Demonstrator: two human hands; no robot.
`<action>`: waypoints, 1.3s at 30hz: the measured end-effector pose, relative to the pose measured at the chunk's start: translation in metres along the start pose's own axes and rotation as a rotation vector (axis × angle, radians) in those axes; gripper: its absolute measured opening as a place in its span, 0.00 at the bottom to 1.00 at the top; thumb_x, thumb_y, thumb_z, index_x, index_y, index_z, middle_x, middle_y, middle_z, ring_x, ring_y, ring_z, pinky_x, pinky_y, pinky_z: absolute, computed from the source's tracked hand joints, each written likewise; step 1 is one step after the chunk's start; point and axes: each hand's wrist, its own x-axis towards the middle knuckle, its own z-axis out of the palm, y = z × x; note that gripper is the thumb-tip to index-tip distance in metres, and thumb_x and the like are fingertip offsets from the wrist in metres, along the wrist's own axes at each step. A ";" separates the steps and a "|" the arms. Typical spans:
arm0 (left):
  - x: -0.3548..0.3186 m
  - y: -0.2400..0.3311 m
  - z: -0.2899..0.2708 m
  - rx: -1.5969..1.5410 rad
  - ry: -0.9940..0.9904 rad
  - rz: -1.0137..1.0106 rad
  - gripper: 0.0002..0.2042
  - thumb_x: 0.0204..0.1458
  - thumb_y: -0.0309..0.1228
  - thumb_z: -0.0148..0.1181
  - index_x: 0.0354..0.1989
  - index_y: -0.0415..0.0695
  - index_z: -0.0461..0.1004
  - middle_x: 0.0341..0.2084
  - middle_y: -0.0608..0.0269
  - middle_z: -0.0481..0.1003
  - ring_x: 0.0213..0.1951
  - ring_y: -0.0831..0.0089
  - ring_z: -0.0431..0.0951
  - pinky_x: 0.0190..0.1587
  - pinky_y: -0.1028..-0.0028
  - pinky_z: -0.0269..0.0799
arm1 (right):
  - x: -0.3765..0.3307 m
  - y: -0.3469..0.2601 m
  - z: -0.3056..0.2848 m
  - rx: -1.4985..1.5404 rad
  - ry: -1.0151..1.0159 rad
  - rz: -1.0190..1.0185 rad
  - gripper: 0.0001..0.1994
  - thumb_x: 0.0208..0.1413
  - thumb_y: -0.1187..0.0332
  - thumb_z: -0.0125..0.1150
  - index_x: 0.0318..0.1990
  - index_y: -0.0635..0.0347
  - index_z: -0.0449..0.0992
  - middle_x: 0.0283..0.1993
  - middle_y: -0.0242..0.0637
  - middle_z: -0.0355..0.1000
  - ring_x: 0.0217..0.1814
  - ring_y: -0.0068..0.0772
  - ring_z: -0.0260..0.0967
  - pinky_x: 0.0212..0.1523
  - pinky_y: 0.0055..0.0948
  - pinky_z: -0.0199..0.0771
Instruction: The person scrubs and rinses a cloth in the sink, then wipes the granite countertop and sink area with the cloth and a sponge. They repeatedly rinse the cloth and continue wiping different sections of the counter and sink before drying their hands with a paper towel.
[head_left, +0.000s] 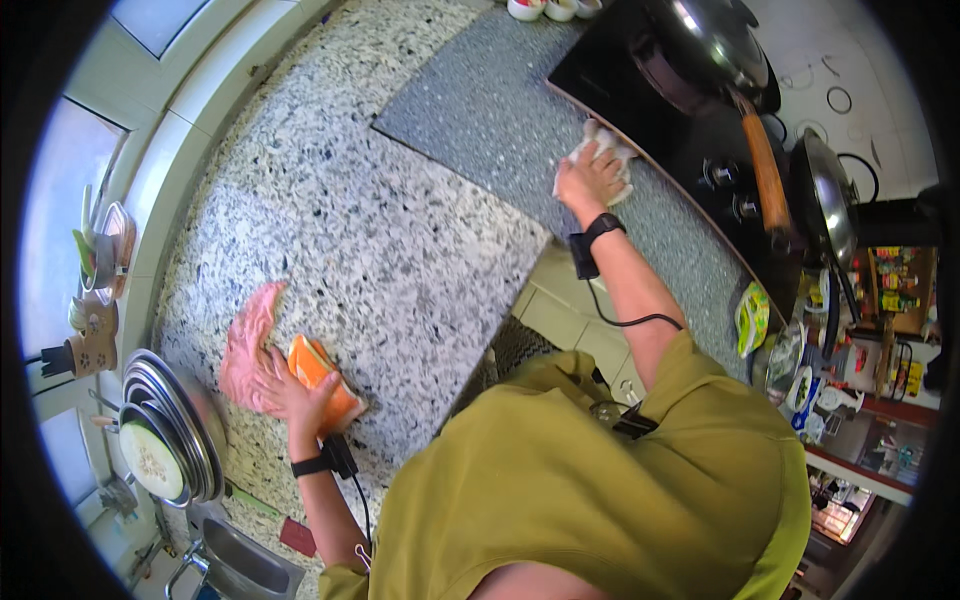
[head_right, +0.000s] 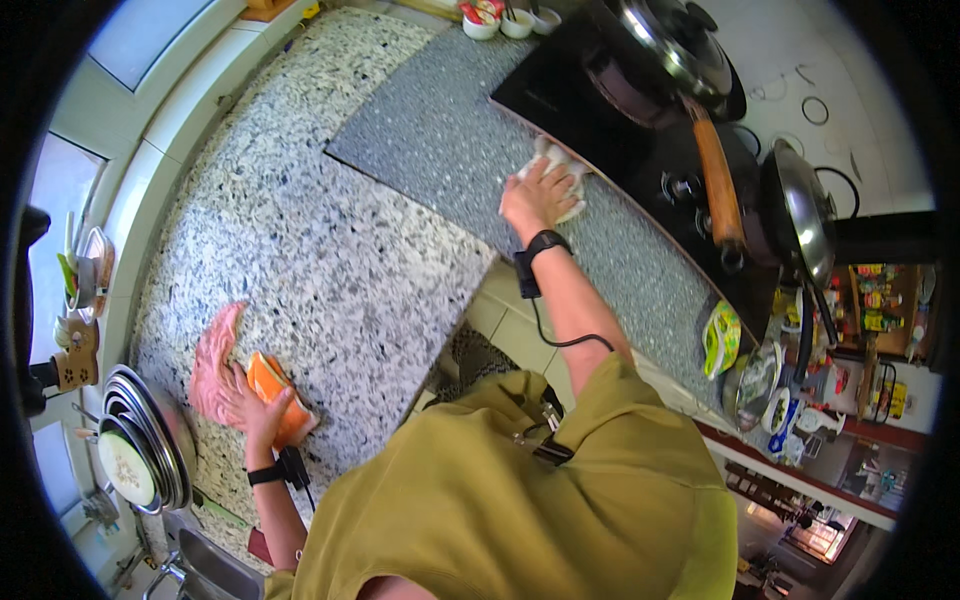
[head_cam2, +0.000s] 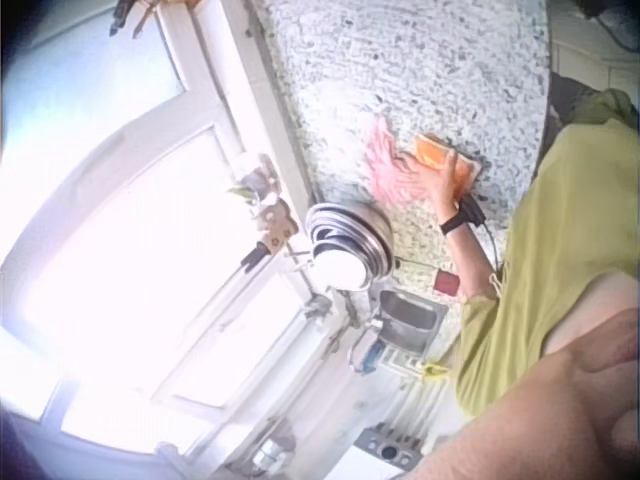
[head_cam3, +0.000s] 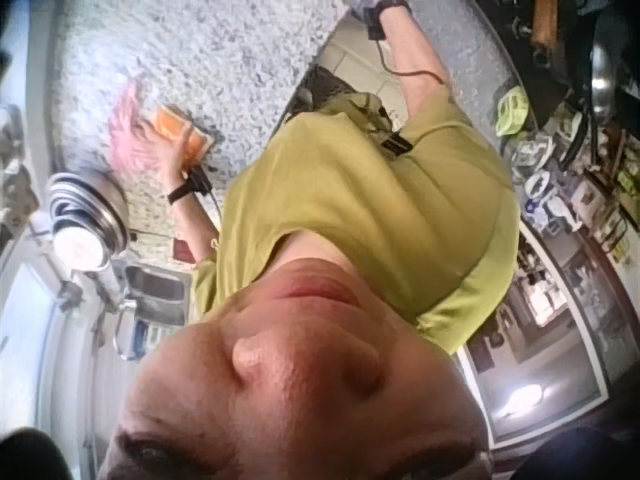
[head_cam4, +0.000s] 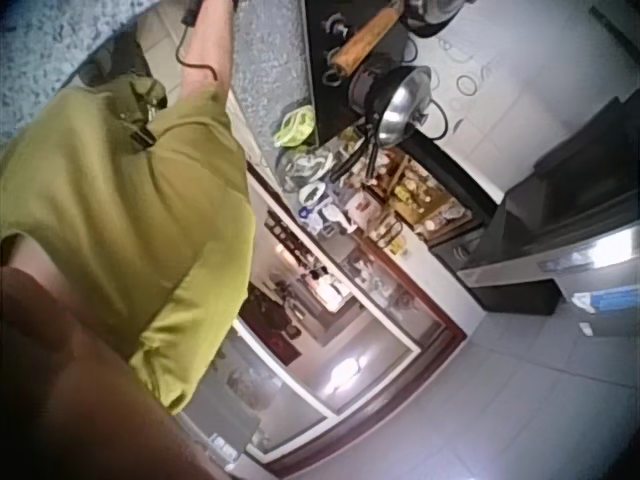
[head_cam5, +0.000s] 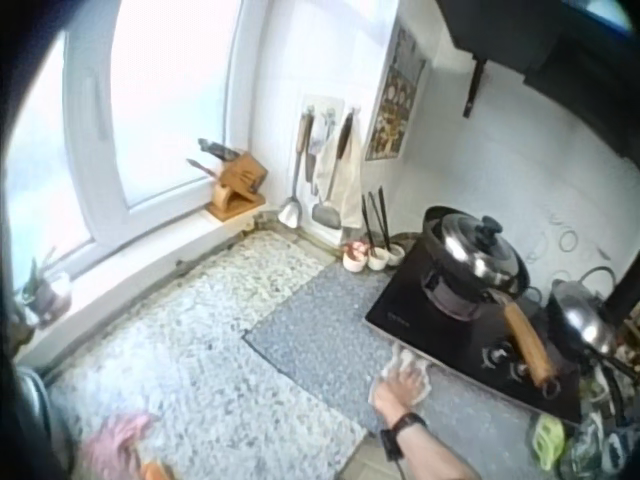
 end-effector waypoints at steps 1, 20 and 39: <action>0.001 0.002 0.000 0.046 0.002 -0.004 0.57 0.33 0.58 0.67 0.69 0.52 0.38 0.66 0.36 0.28 0.65 0.35 0.21 0.61 0.40 0.21 | 0.004 -0.021 -0.001 0.027 -0.005 -0.028 0.36 0.57 0.49 0.44 0.67 0.61 0.46 0.70 0.58 0.38 0.72 0.62 0.30 0.65 0.63 0.30; 0.002 0.002 -0.010 -0.112 -0.123 -0.040 0.65 0.24 0.69 0.63 0.69 0.45 0.38 0.67 0.39 0.29 0.66 0.38 0.23 0.62 0.42 0.19 | 0.148 -0.192 -0.014 0.219 -0.157 0.053 0.40 0.57 0.48 0.43 0.68 0.65 0.39 0.71 0.61 0.27 0.73 0.64 0.18 0.66 0.61 0.18; -0.001 -0.005 -0.004 -0.026 -0.016 0.025 0.60 0.30 0.65 0.64 0.69 0.49 0.38 0.67 0.42 0.32 0.66 0.38 0.24 0.63 0.43 0.19 | 0.015 -0.224 -0.002 0.121 -0.382 -1.002 0.28 0.62 0.52 0.37 0.68 0.44 0.46 0.73 0.39 0.35 0.76 0.45 0.23 0.69 0.51 0.24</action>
